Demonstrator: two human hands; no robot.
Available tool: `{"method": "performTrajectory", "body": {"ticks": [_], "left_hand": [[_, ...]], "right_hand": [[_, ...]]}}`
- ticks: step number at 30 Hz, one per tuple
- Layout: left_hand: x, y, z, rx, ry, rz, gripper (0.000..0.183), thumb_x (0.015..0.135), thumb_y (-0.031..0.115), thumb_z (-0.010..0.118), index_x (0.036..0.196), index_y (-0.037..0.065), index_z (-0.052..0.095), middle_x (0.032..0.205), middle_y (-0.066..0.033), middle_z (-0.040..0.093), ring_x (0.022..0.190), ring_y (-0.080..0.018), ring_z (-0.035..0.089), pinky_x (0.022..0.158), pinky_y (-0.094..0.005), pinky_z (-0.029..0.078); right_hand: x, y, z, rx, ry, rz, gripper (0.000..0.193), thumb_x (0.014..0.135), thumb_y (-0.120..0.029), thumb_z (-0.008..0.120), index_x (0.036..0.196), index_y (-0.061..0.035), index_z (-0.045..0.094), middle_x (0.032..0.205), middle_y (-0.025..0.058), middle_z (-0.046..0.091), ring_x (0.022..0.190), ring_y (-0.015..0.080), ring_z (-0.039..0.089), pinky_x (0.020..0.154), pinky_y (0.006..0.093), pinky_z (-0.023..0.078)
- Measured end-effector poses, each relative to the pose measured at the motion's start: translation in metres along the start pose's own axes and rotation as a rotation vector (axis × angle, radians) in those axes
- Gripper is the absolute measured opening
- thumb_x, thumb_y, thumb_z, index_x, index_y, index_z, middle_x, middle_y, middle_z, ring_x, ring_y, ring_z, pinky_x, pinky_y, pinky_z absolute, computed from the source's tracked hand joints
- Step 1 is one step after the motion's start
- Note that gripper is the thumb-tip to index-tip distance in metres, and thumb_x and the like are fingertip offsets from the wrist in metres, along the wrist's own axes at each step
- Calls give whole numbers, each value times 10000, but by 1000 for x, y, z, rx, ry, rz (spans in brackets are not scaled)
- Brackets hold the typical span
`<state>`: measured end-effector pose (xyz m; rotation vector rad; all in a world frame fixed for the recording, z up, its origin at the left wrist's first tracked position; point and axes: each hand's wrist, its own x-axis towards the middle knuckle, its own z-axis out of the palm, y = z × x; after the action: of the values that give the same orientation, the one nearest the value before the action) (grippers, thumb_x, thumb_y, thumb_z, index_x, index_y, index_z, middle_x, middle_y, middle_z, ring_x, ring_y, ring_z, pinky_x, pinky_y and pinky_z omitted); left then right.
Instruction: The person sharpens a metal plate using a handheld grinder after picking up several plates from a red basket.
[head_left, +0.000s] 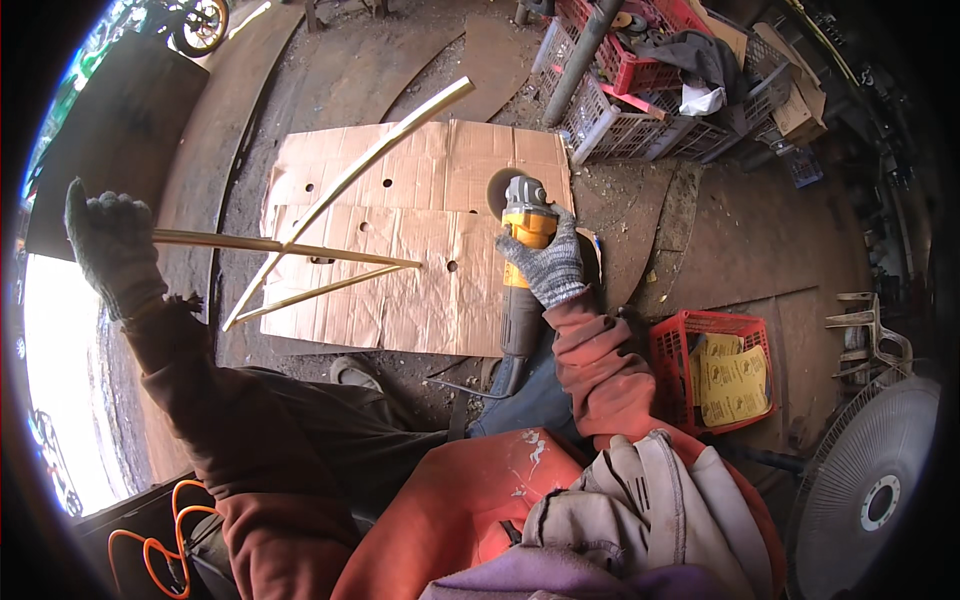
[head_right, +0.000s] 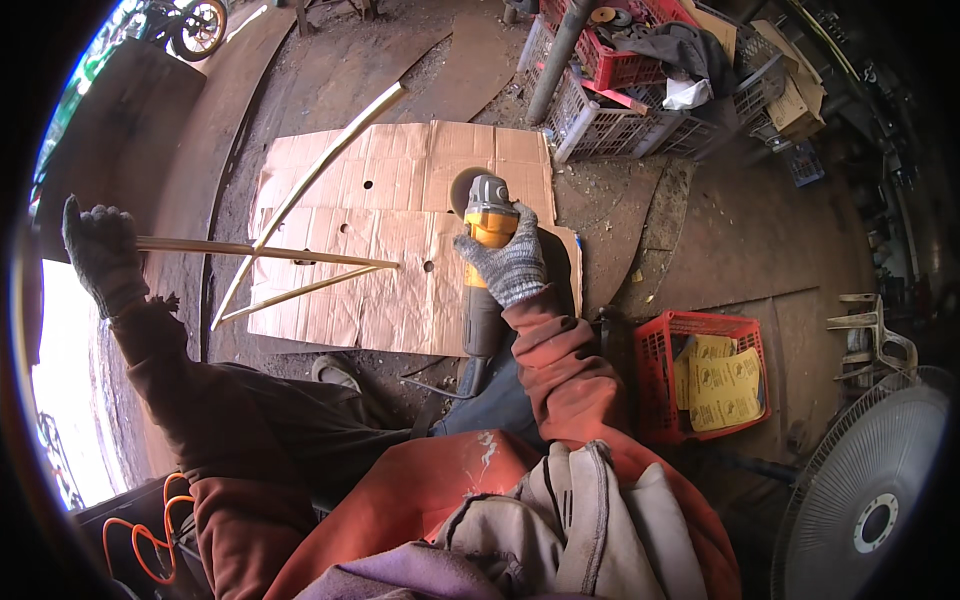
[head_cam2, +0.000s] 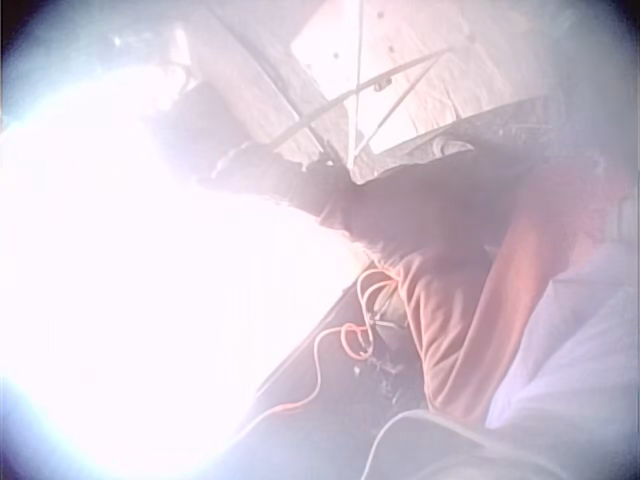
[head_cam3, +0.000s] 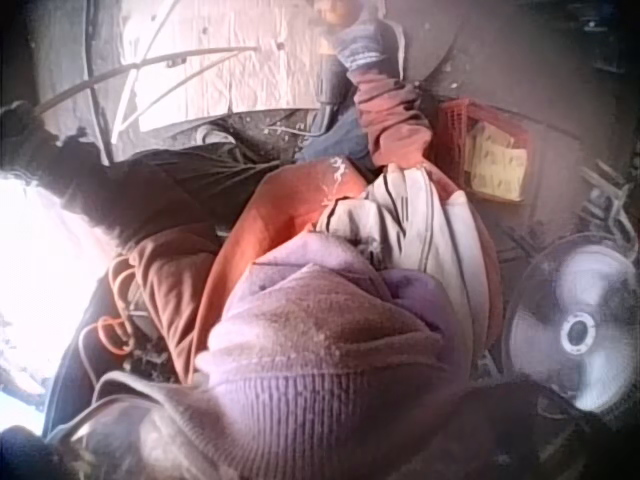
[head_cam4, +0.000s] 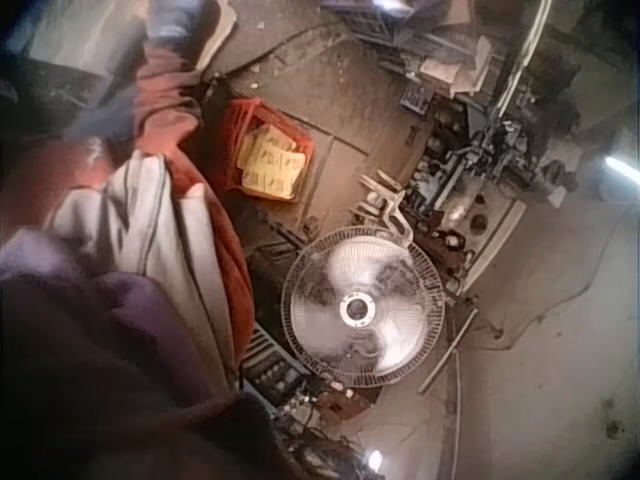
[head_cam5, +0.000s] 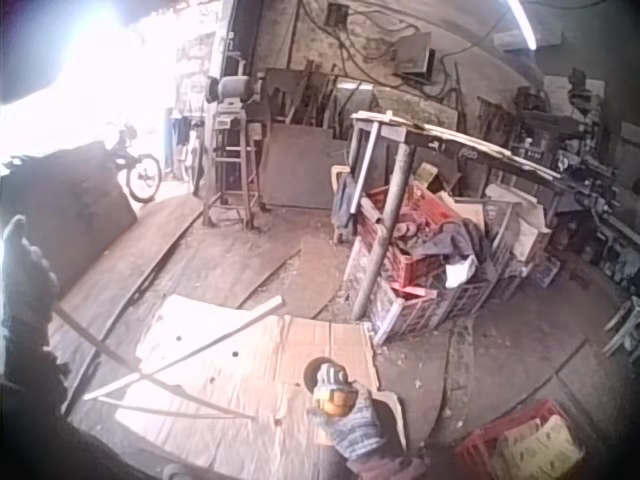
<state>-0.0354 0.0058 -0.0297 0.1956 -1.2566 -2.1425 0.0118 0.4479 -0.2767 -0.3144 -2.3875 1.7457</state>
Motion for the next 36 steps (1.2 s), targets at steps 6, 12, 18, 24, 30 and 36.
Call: {"method": "performTrajectory", "body": {"ticks": [6, 12, 18, 24, 30, 36], "left_hand": [[6, 3, -13, -5, -139, -26, 475, 970, 329, 572, 546, 190, 409, 512, 24, 402, 451, -119, 393, 454, -265, 367], [2, 0, -2, -5, 34, 1, 473, 944, 314, 614, 539, 197, 400, 501, 34, 401, 447, -119, 411, 441, -285, 347], [8, 2, -15, -8, -121, -8, 478, 950, 317, 603, 537, 197, 394, 498, 35, 386, 444, -117, 399, 437, -282, 338], [7, 2, -14, 3, -112, -9, 485, 959, 311, 587, 536, 195, 383, 500, 35, 363, 441, -115, 375, 435, -274, 327], [6, 1, -7, -3, -49, -21, 499, 991, 326, 527, 538, 188, 368, 507, 16, 349, 445, -128, 316, 452, -284, 314], [10, 1, -16, -15, -129, -24, 493, 975, 312, 558, 536, 198, 365, 504, 35, 353, 438, -116, 350, 441, -283, 316]], "right_hand": [[2, 2, 0, -23, -7, 21, 890, 665, -320, 890, 1324, -61, 351, 1120, 141, 561, 958, 226, 594, 850, 386, 519], [-1, -5, -1, -36, -17, 41, 892, 668, -322, 888, 1326, -55, 348, 1122, 144, 558, 958, 223, 595, 850, 381, 523], [0, -3, 1, -12, -21, 29, 889, 668, -316, 889, 1322, -47, 350, 1112, 141, 559, 947, 215, 596, 844, 373, 529], [1, -3, 0, -26, -13, 30, 905, 656, -321, 895, 1322, -43, 349, 1108, 144, 557, 937, 215, 598, 833, 372, 536], [2, -2, -1, -51, -8, 28, 926, 646, -325, 900, 1331, -37, 347, 1124, 153, 553, 952, 221, 595, 851, 380, 530], [2, 0, 0, -68, -9, 18, 930, 648, -330, 899, 1336, -35, 348, 1135, 156, 551, 969, 228, 591, 866, 386, 523]]}}
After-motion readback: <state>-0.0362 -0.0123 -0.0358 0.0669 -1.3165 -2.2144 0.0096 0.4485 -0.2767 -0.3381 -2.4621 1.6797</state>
